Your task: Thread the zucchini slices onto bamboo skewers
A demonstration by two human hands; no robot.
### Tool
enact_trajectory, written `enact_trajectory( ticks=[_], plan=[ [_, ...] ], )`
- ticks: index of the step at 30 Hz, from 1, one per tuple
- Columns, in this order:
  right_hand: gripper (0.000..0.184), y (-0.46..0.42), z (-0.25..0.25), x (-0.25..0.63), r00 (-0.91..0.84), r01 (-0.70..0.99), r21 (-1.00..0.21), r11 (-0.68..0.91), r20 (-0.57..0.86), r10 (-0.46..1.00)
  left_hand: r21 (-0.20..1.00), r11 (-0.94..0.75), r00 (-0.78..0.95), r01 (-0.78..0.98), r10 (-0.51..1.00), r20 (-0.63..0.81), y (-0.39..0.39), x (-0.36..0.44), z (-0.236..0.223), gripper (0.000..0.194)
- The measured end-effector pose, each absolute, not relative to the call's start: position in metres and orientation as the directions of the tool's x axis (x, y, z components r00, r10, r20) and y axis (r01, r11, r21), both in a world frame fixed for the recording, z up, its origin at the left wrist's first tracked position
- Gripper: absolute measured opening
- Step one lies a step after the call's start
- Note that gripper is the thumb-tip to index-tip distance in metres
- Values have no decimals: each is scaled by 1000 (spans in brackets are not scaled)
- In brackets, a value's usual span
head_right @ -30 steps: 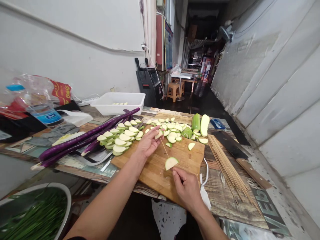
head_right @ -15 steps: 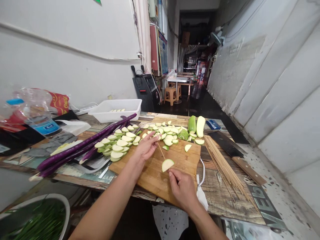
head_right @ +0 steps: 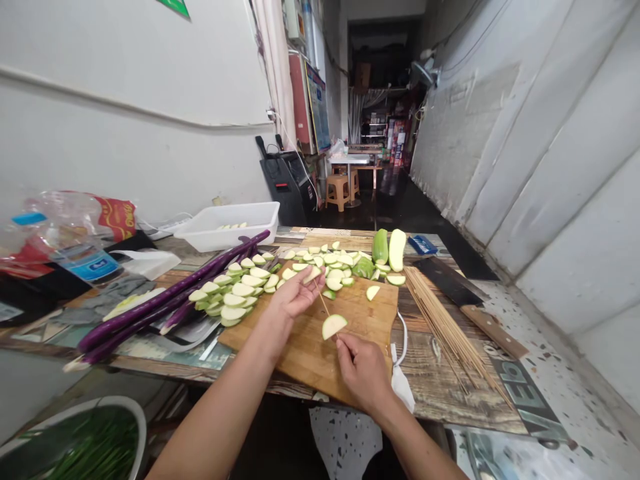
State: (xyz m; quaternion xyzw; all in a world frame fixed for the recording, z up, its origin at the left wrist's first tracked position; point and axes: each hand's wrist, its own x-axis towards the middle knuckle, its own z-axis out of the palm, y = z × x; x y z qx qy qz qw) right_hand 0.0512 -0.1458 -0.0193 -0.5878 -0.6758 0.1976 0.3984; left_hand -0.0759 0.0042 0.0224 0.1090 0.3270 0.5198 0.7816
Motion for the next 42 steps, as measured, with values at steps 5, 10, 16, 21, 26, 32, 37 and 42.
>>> enact_trajectory(
  ticks=[5,10,16,21,26,32,37,42],
  plan=[
    [31,-146,-20,51,18,625,-746,231,309,951,555,432,220,-711,886,-408,2,-75,21,6],
    [30,-147,-18,51,32,632,-746,211,297,954,611,372,154,-699,912,-379,1,-74,19,7],
    [29,-148,-15,50,25,659,-722,210,301,953,633,339,99,-696,918,-383,2,-73,17,11],
    [29,-148,-16,49,23,672,-712,204,295,955,675,309,54,-670,927,-371,3,-72,14,9],
    [28,-147,-17,48,6,688,-700,192,270,963,699,276,19,-660,936,-351,3,-70,10,6],
    [26,-147,-14,45,15,727,-666,167,258,966,708,271,33,-651,943,-331,5,-68,5,7],
    [27,-146,-14,42,26,756,-638,147,254,967,714,267,34,-648,946,-323,5,-68,5,8],
    [27,-144,-17,40,34,767,-629,130,242,970,702,282,34,-653,938,-345,4,-67,7,7]
  ],
)
